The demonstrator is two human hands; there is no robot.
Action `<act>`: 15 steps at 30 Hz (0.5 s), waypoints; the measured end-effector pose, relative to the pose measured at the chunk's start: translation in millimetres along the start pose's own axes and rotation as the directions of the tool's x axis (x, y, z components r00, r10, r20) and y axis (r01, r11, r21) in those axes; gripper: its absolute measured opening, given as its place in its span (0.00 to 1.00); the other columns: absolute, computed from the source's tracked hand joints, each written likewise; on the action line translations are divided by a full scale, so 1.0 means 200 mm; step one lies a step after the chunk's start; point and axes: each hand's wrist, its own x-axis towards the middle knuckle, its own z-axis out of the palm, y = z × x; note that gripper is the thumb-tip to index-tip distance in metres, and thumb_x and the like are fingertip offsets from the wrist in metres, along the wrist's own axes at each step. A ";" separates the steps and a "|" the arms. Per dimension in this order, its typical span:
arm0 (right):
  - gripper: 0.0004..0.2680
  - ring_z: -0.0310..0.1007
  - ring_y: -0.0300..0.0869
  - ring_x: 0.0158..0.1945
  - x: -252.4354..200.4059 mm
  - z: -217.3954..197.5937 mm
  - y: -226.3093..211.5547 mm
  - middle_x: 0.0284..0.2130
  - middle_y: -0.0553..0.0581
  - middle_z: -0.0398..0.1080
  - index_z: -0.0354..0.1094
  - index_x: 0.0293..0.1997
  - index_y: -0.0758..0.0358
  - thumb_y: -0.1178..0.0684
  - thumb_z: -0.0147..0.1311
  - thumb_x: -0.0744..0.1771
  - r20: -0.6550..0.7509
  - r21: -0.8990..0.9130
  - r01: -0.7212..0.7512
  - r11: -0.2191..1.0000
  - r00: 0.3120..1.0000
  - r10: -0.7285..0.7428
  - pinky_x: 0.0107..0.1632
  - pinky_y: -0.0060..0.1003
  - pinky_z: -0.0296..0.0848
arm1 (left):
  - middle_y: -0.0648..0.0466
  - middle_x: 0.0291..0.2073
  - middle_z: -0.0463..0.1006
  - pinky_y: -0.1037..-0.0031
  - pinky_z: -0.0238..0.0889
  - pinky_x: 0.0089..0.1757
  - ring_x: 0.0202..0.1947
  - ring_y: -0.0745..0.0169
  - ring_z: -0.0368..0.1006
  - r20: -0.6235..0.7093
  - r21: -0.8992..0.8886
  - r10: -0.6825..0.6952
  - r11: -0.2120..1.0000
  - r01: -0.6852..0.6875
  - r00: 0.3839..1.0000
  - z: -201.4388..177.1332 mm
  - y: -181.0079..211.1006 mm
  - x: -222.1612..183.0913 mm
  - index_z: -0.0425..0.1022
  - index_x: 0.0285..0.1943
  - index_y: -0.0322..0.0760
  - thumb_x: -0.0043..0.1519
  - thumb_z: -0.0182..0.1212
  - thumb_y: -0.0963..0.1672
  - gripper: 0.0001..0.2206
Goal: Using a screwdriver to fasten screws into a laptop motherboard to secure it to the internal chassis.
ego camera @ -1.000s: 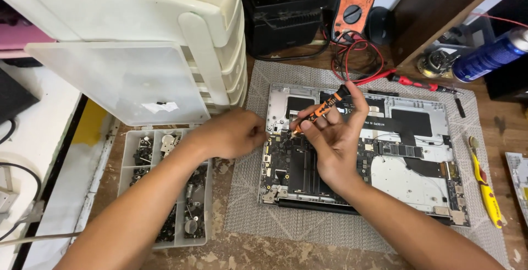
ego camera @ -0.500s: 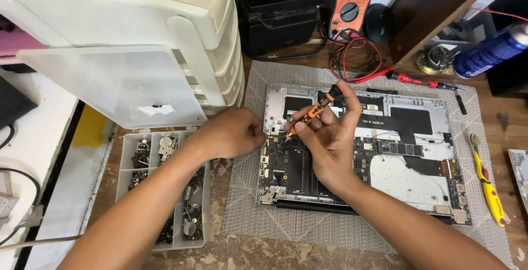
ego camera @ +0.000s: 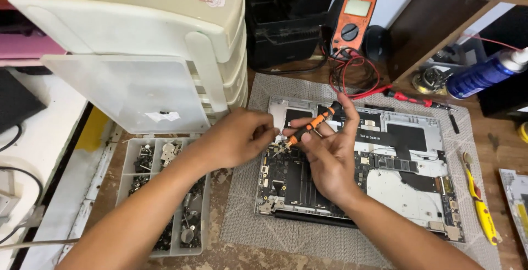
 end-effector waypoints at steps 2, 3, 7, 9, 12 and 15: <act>0.32 0.79 0.58 0.48 0.01 0.00 -0.01 0.45 0.72 0.71 0.27 0.76 0.49 0.65 0.48 0.67 0.002 0.018 -0.007 1.000 1.000 0.007 0.52 0.46 0.81 | 0.40 0.24 0.79 0.67 0.70 0.30 0.25 0.50 0.76 -0.078 -0.071 0.152 0.985 -0.157 0.985 0.02 -0.02 0.01 0.81 0.41 0.25 0.65 0.51 0.39 0.11; 0.32 0.78 0.58 0.48 0.01 0.00 -0.02 0.46 0.73 0.70 0.27 0.76 0.48 0.64 0.48 0.67 0.007 0.039 -0.016 0.999 1.000 0.016 0.51 0.45 0.82 | 0.41 0.21 0.76 0.69 0.67 0.26 0.21 0.54 0.73 -0.168 -0.128 0.287 0.942 -0.310 0.943 0.03 -0.04 0.01 0.80 0.39 0.25 0.65 0.48 0.39 0.12; 0.32 0.78 0.58 0.49 0.00 -0.01 -0.01 0.46 0.73 0.70 0.28 0.76 0.48 0.64 0.48 0.67 -0.010 0.077 -0.020 0.997 1.000 0.021 0.52 0.44 0.82 | 0.43 0.20 0.75 0.70 0.66 0.26 0.20 0.54 0.70 -0.208 -0.131 0.394 0.896 -0.425 0.895 0.05 -0.03 0.01 0.79 0.39 0.24 0.64 0.48 0.37 0.11; 0.32 0.78 0.58 0.49 0.00 -0.02 -0.01 0.46 0.74 0.70 0.27 0.76 0.48 0.64 0.48 0.67 -0.009 0.072 -0.012 0.997 1.000 0.012 0.52 0.45 0.83 | 0.43 0.22 0.76 0.67 0.68 0.29 0.22 0.51 0.73 -0.246 -0.157 0.457 0.851 -0.501 0.854 0.05 -0.02 0.01 0.78 0.41 0.23 0.61 0.52 0.36 0.08; 0.33 0.78 0.57 0.48 0.00 -0.01 -0.02 0.46 0.74 0.70 0.27 0.76 0.49 0.64 0.49 0.66 -0.012 0.088 -0.012 0.996 1.000 0.013 0.52 0.45 0.83 | 0.42 0.26 0.77 0.63 0.70 0.32 0.25 0.48 0.75 -0.282 -0.156 0.506 0.814 -0.560 0.815 0.03 -0.01 0.00 0.77 0.44 0.24 0.57 0.57 0.34 0.08; 0.32 0.78 0.57 0.49 -0.01 -0.03 -0.01 0.46 0.72 0.70 0.27 0.75 0.48 0.63 0.49 0.66 -0.007 0.056 -0.024 0.998 1.000 0.025 0.54 0.47 0.83 | 0.41 0.26 0.77 0.62 0.70 0.31 0.25 0.47 0.75 -0.285 -0.147 0.567 0.771 -0.620 0.772 0.02 0.00 -0.01 0.77 0.40 0.25 0.52 0.60 0.34 0.09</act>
